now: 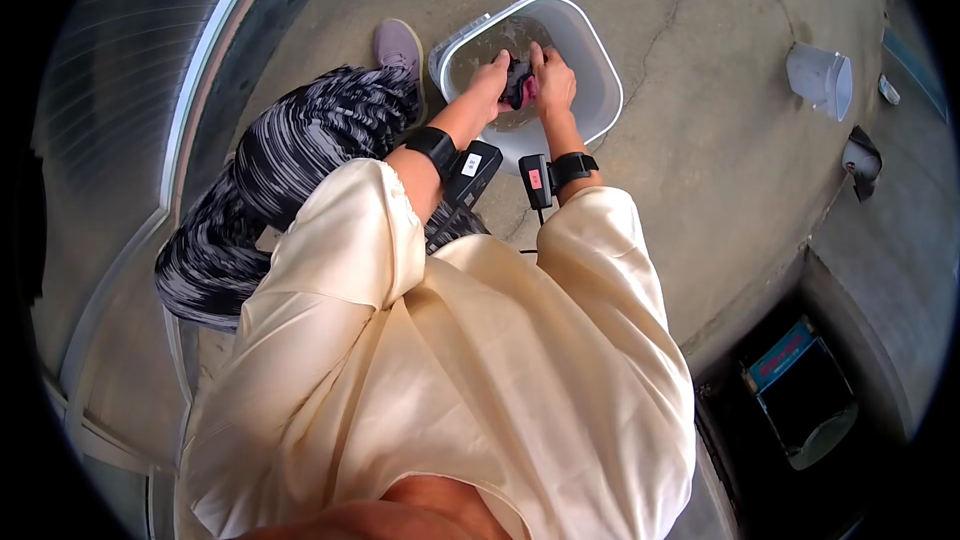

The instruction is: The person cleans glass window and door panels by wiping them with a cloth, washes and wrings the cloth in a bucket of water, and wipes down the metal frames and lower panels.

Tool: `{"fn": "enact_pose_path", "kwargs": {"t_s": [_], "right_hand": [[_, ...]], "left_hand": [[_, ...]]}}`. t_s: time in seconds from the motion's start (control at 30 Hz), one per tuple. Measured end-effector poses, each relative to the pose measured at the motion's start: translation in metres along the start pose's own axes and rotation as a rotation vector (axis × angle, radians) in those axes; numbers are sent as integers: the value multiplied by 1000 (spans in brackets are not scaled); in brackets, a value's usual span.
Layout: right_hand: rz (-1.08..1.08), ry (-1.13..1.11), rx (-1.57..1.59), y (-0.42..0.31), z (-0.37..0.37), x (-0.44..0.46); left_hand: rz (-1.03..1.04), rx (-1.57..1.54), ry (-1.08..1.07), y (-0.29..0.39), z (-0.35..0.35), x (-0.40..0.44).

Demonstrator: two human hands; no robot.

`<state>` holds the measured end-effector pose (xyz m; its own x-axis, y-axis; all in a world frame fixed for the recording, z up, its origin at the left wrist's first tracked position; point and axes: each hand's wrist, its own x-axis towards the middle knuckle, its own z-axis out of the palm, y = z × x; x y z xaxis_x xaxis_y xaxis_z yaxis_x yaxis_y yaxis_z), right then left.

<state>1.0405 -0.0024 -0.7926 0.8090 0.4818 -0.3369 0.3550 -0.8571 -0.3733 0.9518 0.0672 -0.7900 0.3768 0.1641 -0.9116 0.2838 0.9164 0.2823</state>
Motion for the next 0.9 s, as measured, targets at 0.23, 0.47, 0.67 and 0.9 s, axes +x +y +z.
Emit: {"fn": "enact_pose_path", "kwargs": {"t_s": [0.23, 0.47, 0.67, 0.9], "right_hand": [[132, -170, -140, 39, 38, 48], [-2, -504, -273, 65, 98, 49], [276, -560, 669, 26, 30, 8], [140, -721, 1011, -20, -52, -53]], "left_hand": [[-213, 56, 179, 3, -6, 14], [-181, 53, 101, 6, -9, 10], [-212, 88, 84, -3, -16, 23], [91, 82, 152, -38, -19, 71]]}}
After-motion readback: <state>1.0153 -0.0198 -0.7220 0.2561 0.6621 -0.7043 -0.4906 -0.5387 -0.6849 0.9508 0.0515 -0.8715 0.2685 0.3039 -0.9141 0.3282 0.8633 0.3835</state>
